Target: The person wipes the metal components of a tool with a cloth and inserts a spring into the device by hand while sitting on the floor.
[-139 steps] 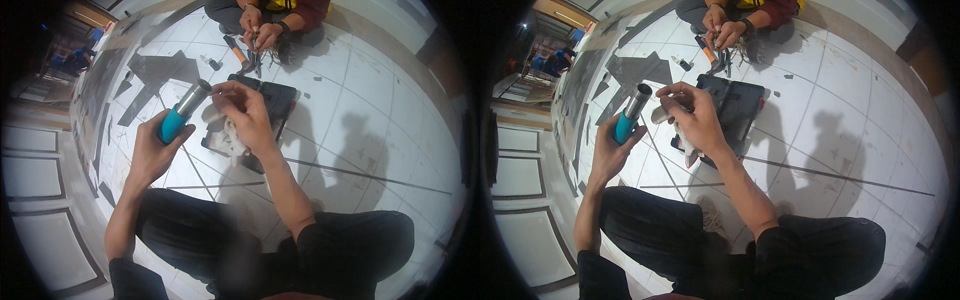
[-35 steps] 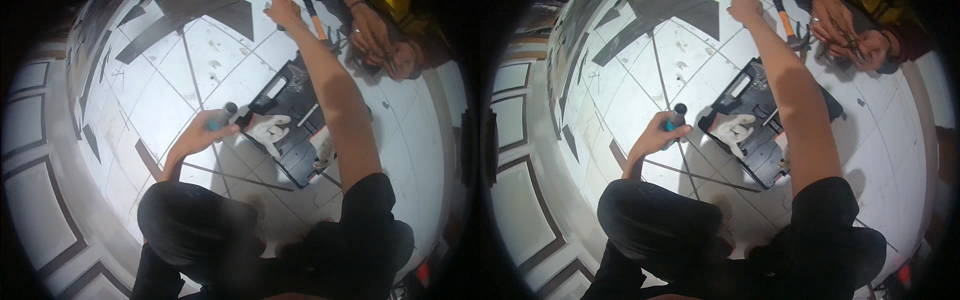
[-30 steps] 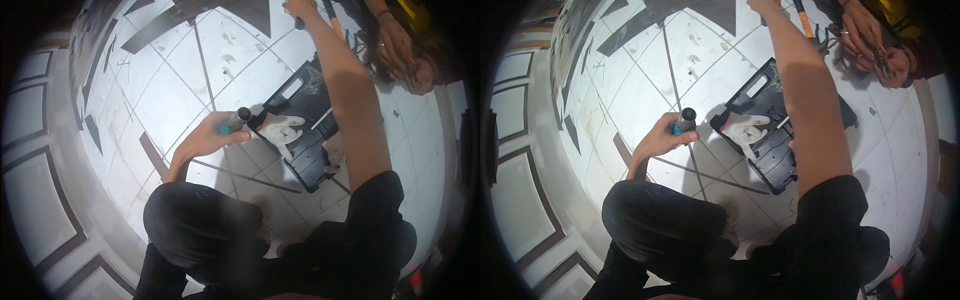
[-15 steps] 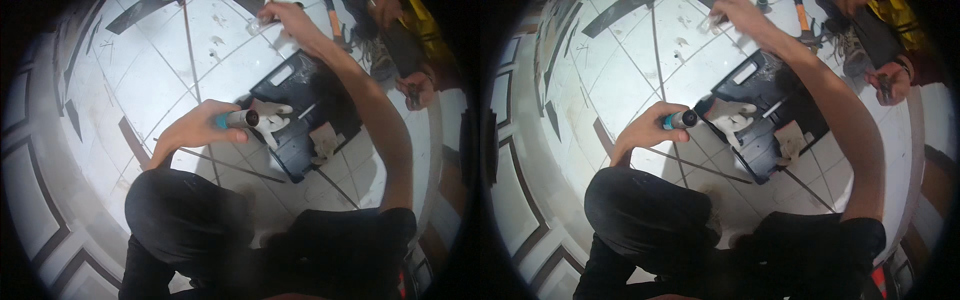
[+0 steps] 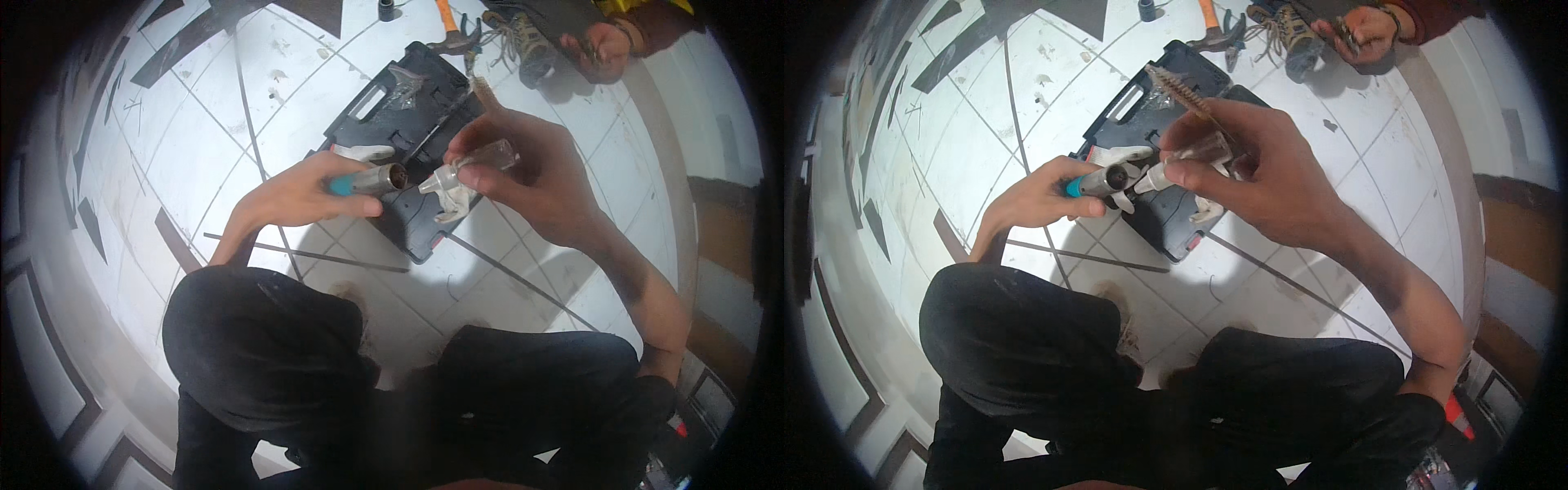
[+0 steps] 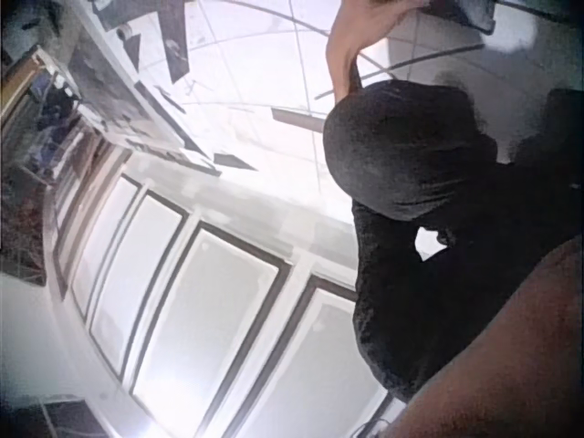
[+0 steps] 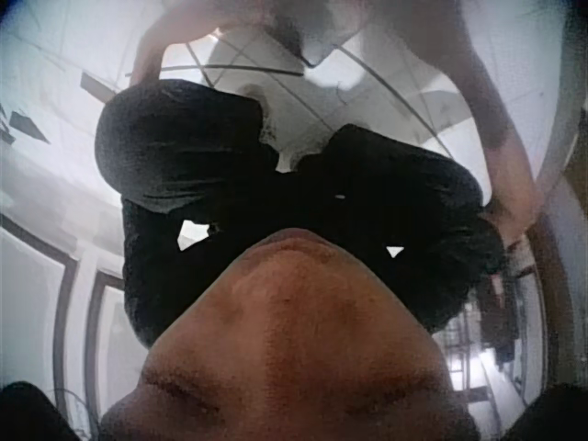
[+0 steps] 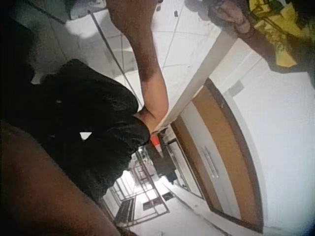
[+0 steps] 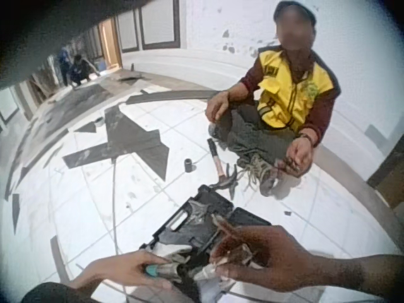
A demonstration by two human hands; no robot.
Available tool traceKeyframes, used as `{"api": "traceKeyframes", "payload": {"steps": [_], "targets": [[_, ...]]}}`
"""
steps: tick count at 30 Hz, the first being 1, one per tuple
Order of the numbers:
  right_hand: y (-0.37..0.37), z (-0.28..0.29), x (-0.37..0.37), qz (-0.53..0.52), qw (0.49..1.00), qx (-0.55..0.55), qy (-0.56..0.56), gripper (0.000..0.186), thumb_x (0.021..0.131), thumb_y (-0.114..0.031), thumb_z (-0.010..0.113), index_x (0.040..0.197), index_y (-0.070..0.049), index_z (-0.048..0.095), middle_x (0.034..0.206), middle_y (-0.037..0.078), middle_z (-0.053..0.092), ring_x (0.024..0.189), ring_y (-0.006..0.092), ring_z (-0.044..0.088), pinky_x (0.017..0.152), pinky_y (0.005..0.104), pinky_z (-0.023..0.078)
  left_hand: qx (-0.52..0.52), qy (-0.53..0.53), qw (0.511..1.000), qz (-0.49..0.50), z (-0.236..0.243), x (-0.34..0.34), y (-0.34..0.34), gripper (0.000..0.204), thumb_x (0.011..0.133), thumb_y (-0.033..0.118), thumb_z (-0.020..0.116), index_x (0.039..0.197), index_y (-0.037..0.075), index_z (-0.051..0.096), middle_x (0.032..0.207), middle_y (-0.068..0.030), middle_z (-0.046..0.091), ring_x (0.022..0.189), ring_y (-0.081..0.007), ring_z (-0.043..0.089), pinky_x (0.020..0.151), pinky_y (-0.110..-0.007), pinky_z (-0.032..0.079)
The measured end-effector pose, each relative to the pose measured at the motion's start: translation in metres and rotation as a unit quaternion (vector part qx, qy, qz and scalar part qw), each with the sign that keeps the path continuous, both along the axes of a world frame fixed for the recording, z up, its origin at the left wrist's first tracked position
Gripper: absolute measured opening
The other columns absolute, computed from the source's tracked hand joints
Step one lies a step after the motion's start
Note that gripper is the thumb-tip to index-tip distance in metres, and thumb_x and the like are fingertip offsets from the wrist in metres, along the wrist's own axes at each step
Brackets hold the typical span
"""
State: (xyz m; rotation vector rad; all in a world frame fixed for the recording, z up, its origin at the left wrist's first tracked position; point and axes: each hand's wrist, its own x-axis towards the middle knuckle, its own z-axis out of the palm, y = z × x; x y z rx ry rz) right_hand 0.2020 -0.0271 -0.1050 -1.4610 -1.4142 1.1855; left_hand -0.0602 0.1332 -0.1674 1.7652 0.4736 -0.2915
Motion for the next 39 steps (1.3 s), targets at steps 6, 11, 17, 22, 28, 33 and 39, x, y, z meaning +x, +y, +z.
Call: {"api": "traceKeyframes", "payload": {"steps": [6,11,17,22,28,33,39], "targets": [[-0.028,0.034,-0.009,-0.039,0.988,0.118,-0.093,0.025,0.092,-0.01,0.074,0.115,-0.003,0.068,0.105,0.007,0.073,0.085,0.0095,0.068,0.059,0.0197,0.05,-0.037,-0.012,0.999,0.006,0.014,0.006,-0.014,0.058,0.09,0.051,0.075,0.116,-0.001,0.072,0.073,-0.0082,0.062,0.072,-0.0169,0.059,0.067,-0.032,0.046],[-0.03,0.039,-0.015,-0.061,0.971,0.157,-0.169,0.018,0.09,-0.013,0.078,0.107,-0.007,0.073,0.098,0.002,0.074,0.068,0.0013,0.058,0.047,0.0201,0.033,-0.003,-0.035,0.999,0.011,0.025,0.007,-0.024,0.068,0.086,0.059,0.074,0.115,-0.002,0.071,0.082,-0.0104,0.067,0.082,-0.0215,0.061,0.076,-0.035,0.048],[-0.029,0.05,-0.02,-0.024,0.957,0.198,-0.21,0.019,0.09,-0.012,0.077,0.108,-0.01,0.072,0.098,0.0,0.074,0.062,0.0009,0.052,0.046,0.0217,0.026,0.025,-0.035,0.999,0.021,0.037,0.003,-0.031,0.07,0.086,0.061,0.073,0.116,-0.002,0.071,0.085,-0.0109,0.069,0.084,-0.0223,0.06,0.079,-0.037,0.047],[-0.026,0.048,-0.02,-0.013,0.945,0.243,-0.218,0.024,0.087,-0.008,0.079,0.11,-0.012,0.072,0.101,0.001,0.075,0.061,0.0025,0.055,0.046,0.0218,0.027,0.025,-0.026,0.999,0.016,0.04,0.001,-0.032,0.071,0.084,0.063,0.073,0.114,-0.001,0.073,0.084,-0.0102,0.068,0.084,-0.0216,0.06,0.078,-0.036,0.046],[-0.028,0.044,-0.018,-0.001,0.939,0.268,-0.217,0.026,0.086,-0.002,0.078,0.11,-0.01,0.072,0.108,0.006,0.074,0.079,0.0094,0.069,0.05,0.0203,0.042,0.033,0.0,0.999,0.027,0.045,0.001,-0.035,0.075,0.082,0.067,0.073,0.112,-0.001,0.073,0.081,-0.0097,0.067,0.082,-0.0223,0.059,0.077,-0.037,0.046],[-0.034,0.055,-0.021,0.001,0.957,0.229,-0.18,0.024,0.089,0.0,0.075,0.112,-0.007,0.071,0.111,0.009,0.073,0.099,0.0168,0.073,0.065,0.0231,0.056,0.03,-0.012,0.999,0.02,0.039,-0.001,-0.035,0.079,0.08,0.071,0.073,0.112,-0.001,0.074,0.081,-0.0103,0.067,0.083,-0.0224,0.061,0.077,-0.037,0.046],[-0.04,0.03,-0.004,-0.015,0.982,0.17,-0.075,0.035,0.101,-0.018,0.063,0.132,-0.002,0.06,0.125,0.011,0.068,0.095,0.013,0.07,0.06,0.0179,0.051,0.005,0.019,1.0,0.008,0.034,-0.001,-0.031,0.083,0.077,0.074,0.073,0.113,-0.002,0.073,0.082,-0.0123,0.067,0.087,-0.0227,0.061,0.076,-0.037,0.048]]}}
